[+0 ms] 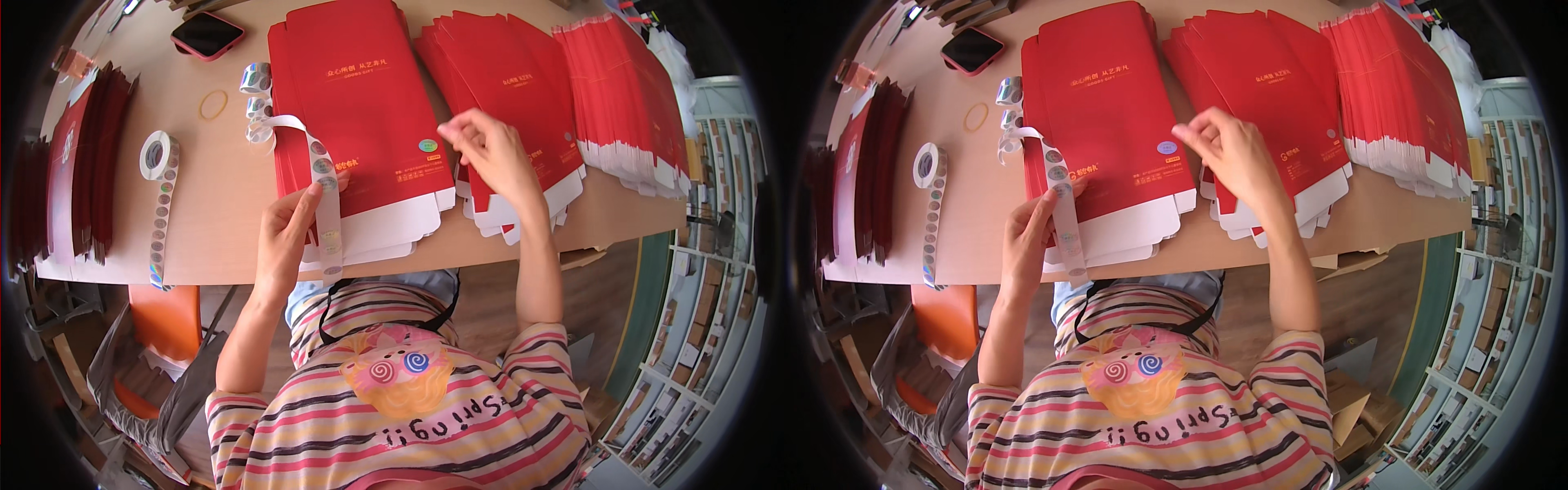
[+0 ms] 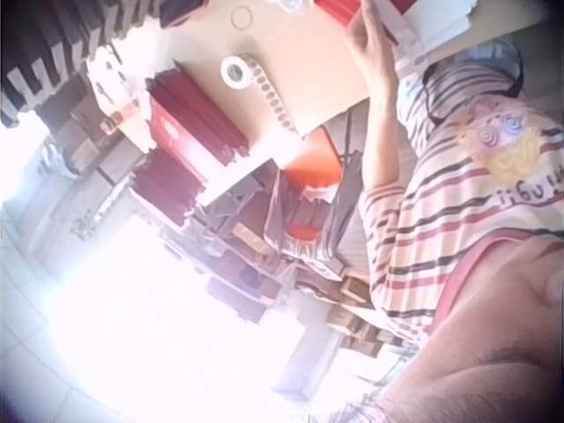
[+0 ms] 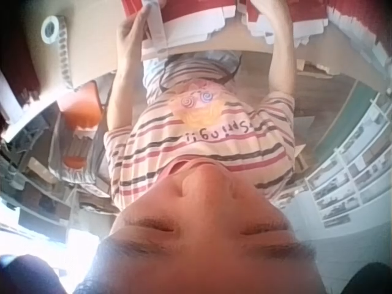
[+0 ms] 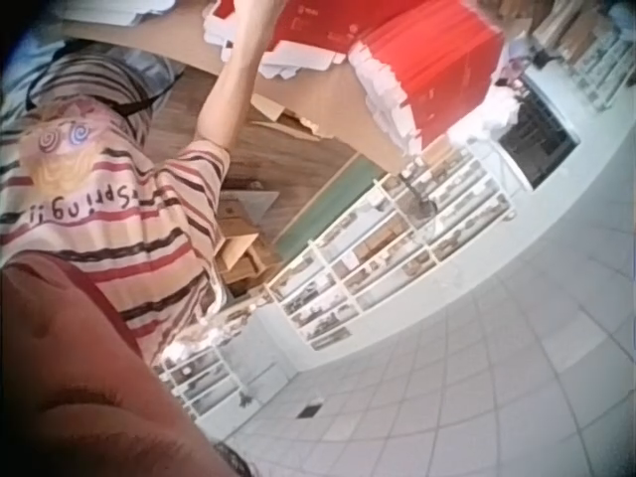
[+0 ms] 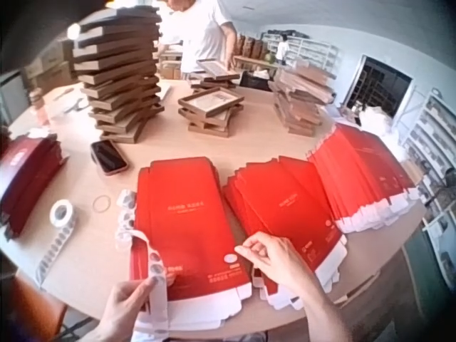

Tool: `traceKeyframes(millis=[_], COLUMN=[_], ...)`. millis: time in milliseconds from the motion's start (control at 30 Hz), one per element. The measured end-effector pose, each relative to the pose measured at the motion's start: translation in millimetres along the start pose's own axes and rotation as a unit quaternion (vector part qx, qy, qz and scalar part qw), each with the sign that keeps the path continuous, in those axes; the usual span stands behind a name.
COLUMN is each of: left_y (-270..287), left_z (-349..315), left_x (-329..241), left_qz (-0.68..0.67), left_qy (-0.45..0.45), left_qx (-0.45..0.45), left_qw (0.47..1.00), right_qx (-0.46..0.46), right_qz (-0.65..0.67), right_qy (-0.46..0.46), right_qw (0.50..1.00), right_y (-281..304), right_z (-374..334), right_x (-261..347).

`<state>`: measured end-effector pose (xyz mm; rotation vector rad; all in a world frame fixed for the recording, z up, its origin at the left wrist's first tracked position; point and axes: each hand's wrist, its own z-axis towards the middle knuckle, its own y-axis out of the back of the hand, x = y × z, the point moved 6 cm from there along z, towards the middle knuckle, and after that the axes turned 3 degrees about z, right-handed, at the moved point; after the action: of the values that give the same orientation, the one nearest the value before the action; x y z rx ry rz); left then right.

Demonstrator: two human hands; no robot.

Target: Peeling small circular stickers from a roll and applying them to red cardboard envelopes/folders.

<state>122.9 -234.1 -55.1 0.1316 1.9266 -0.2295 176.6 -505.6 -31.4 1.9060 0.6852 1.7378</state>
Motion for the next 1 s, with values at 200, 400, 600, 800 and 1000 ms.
traceKeyframes(millis=[200,400,600,800,1000], left_y=[1.9,6.7,20.5,18.4,-16.2], left_z=[-0.9,-0.9,-8.2,-14.5,-7.3], left_x=[-10.2,-9.5,-26.3,-64.5,-86.8], left_qz=[-0.052,-0.101,-0.136,-0.183,-0.11], left_qy=[-0.023,-0.021,-0.038,-0.038,-0.086], left_qx=[0.0,0.005,-0.033,0.006,0.085], left_qw=[0.998,0.995,0.989,0.982,0.986], right_qx=[-0.005,-0.028,-0.108,-0.189,-0.307], right_qz=[0.167,0.107,0.072,0.145,-0.348], right_qy=[-0.014,-0.067,0.004,0.013,0.157], right_qw=[0.986,0.992,0.992,0.971,0.872], right_y=[-26.4,-26.1,-12.5,83.9,128.6], right_z=[-11.9,-17.4,-22.7,-44.8,-41.6], right_x=[-13.9,-4.2,7.4,-15.6,-14.8])
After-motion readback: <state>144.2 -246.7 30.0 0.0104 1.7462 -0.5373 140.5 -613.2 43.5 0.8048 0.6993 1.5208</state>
